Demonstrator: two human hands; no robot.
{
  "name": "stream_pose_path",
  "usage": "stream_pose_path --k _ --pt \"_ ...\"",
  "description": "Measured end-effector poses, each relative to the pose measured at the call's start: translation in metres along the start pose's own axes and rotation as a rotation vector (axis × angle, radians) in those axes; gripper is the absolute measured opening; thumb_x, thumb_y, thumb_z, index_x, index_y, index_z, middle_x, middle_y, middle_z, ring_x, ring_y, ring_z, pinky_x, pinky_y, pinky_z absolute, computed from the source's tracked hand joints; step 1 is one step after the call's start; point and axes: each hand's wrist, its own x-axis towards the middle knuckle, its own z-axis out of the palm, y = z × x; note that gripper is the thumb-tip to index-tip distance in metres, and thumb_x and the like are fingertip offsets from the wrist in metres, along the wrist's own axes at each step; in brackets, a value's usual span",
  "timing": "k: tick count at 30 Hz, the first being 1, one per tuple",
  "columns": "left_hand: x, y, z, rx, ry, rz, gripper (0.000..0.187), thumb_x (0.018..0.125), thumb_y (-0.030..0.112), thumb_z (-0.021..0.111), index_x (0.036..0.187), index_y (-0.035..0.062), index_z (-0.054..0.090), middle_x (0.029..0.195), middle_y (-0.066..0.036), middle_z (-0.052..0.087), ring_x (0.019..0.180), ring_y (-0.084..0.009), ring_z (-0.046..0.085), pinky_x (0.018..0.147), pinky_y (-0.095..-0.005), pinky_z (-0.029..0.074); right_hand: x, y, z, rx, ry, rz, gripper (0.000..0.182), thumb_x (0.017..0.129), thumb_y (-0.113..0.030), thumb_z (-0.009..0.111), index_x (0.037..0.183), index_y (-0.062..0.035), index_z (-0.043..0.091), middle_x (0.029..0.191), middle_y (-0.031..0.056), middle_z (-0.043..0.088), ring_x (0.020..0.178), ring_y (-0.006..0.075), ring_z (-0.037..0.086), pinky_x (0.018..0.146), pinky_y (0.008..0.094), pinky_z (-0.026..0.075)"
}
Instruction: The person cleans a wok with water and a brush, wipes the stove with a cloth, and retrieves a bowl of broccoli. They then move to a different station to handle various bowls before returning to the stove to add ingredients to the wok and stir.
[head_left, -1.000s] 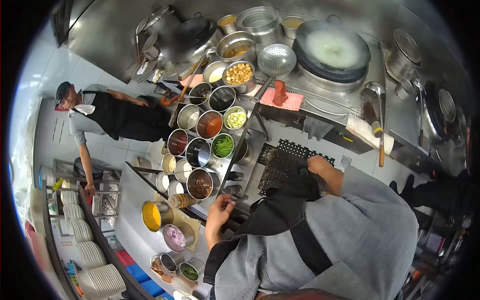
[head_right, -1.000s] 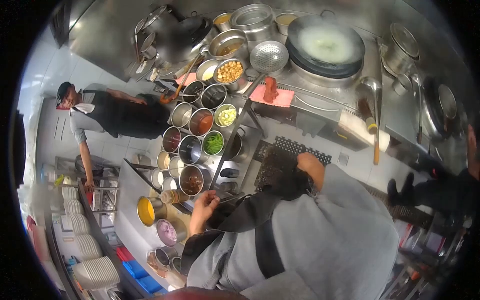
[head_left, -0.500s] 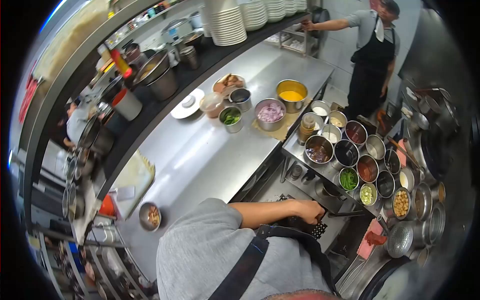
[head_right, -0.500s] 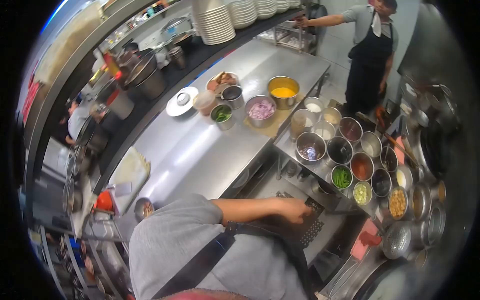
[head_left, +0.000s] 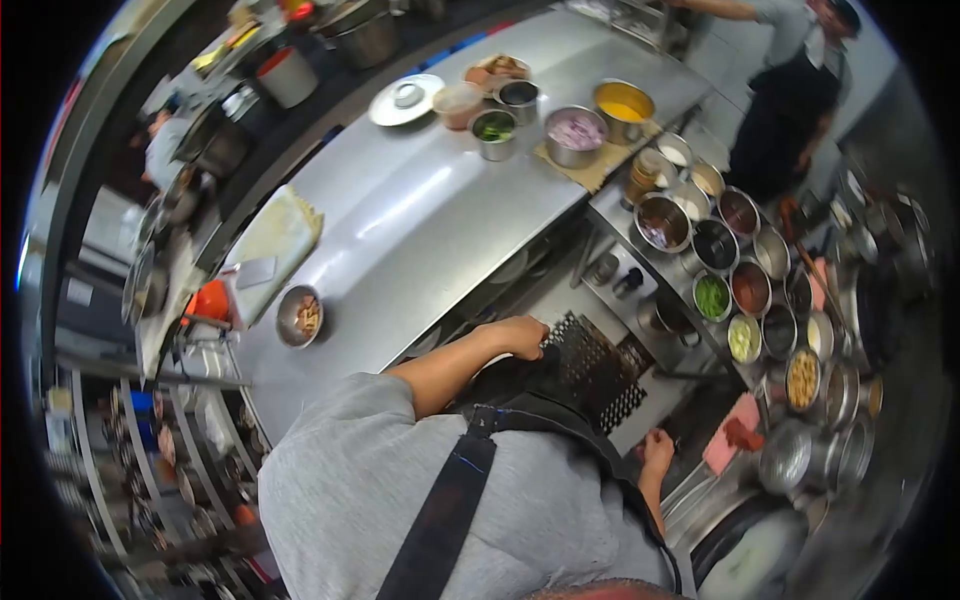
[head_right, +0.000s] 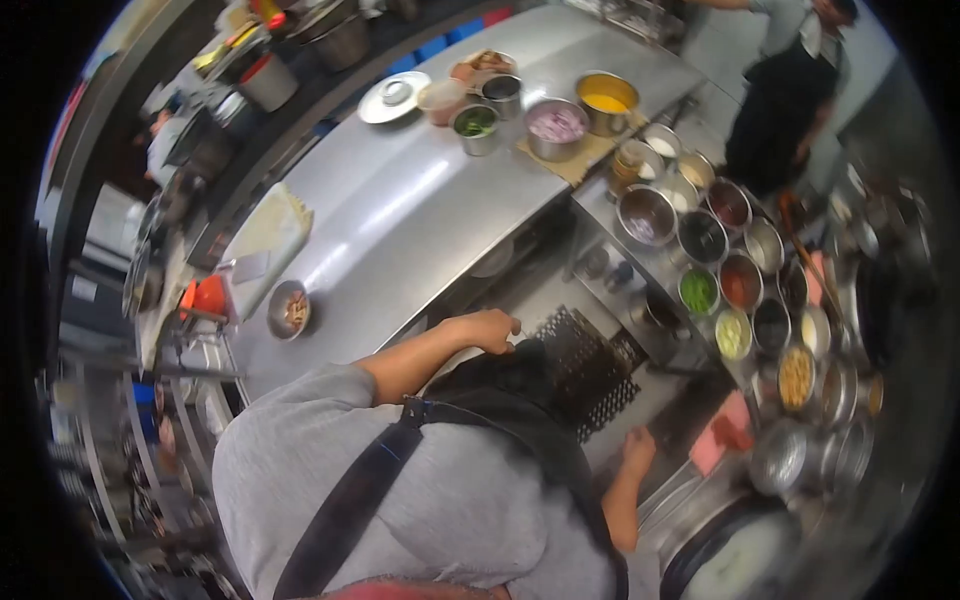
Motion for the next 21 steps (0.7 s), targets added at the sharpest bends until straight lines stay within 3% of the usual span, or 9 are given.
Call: stream_pose_path --k 4,8,10,12,15,16,19,20,21 --pt "0.034 0.024 -0.003 0.067 -0.137 0.244 0.040 0.077 0.023 0.063 0.111 0.0020 0.061 0.093 -0.020 0.067 0.092 -0.0356 0.063 0.082 -0.0414 0.049 -0.064 -0.008 -0.020 -0.036 0.202 0.103 0.016 0.086 -0.011 0.058 0.094 0.0010 0.065 0.073 0.0104 0.064 0.052 0.0164 0.061 0.047 0.0293 0.047" --pt "0.071 0.049 -0.013 0.043 -0.112 0.434 0.041 0.075 0.025 0.064 0.108 0.0000 0.060 0.094 -0.022 0.066 0.093 -0.0378 0.062 0.082 -0.0437 0.048 -0.180 -0.010 -0.041 0.320 0.760 0.324 0.018 0.087 -0.012 0.058 0.101 -0.0011 0.063 0.074 0.0106 0.064 0.057 0.0168 0.061 0.054 0.0290 0.049" --pt "0.086 0.058 -0.015 0.066 -0.170 0.469 0.041 0.075 0.024 0.064 0.107 -0.0007 0.059 0.093 -0.022 0.066 0.092 -0.0376 0.062 0.081 -0.0435 0.049 -0.243 0.015 -0.035 -0.111 1.127 0.351 0.020 0.085 -0.011 0.058 0.102 -0.0018 0.063 0.081 0.0150 0.065 0.069 0.0291 0.063 0.065 0.0373 0.051" --pt "0.103 0.060 -0.008 0.113 -0.219 0.551 0.041 0.075 0.024 0.064 0.107 -0.0006 0.059 0.092 -0.021 0.066 0.090 -0.0370 0.063 0.080 -0.0427 0.049 -0.302 0.030 -0.019 -0.392 1.150 0.703 0.026 0.083 -0.016 0.059 0.105 -0.0008 0.062 0.090 0.0208 0.064 0.080 0.0366 0.063 0.074 0.0430 0.050" --pt "0.114 0.061 0.006 0.155 -0.293 0.622 0.042 0.074 0.024 0.065 0.107 -0.0007 0.059 0.091 -0.020 0.067 0.088 -0.0357 0.064 0.079 -0.0412 0.049 -0.361 0.040 0.024 -0.262 0.864 1.183 0.049 0.077 -0.036 0.066 0.107 0.0022 0.061 0.093 0.0292 0.061 0.091 0.0402 0.061 0.083 0.0449 0.048" --pt "0.117 0.062 0.013 0.162 -0.339 0.640 0.042 0.074 0.024 0.065 0.107 -0.0008 0.059 0.091 -0.019 0.067 0.087 -0.0351 0.064 0.078 -0.0405 0.050 -0.371 0.037 0.029 -0.028 0.648 1.281 0.056 0.074 -0.043 0.068 0.107 0.0020 0.060 0.099 0.0273 0.062 0.097 0.0381 0.061 0.086 0.0432 0.048" --pt "0.124 0.064 0.039 0.240 -0.418 0.653 0.035 0.076 0.020 0.066 0.106 0.0027 0.061 0.090 -0.016 0.068 0.082 -0.0304 0.065 0.076 -0.0390 0.050 -0.372 0.058 0.085 -0.055 0.742 1.118 0.047 0.077 -0.036 0.069 0.111 -0.0060 0.056 0.105 0.0189 0.062 0.095 0.0375 0.061 0.081 0.0452 0.049" --pt "0.135 0.050 0.056 0.284 -0.454 0.679 0.035 0.076 0.020 0.066 0.106 0.0027 0.061 0.090 -0.016 0.068 0.082 -0.0304 0.065 0.076 -0.0390 0.050 -0.363 0.040 0.080 0.138 0.835 1.233 0.044 0.077 -0.031 0.069 0.111 -0.0065 0.053 0.108 0.0182 0.059 0.097 0.0376 0.060 0.082 0.0455 0.049" --pt "0.159 0.031 0.082 0.138 -0.609 0.510 0.035 0.077 0.022 0.065 0.106 0.0030 0.062 0.090 -0.017 0.068 0.084 -0.0310 0.065 0.076 -0.0398 0.051 -0.356 0.037 0.082 0.085 0.877 1.236 0.042 0.077 -0.026 0.068 0.111 -0.0062 0.052 0.103 0.0186 0.061 0.097 0.0388 0.060 0.084 0.0465 0.049"
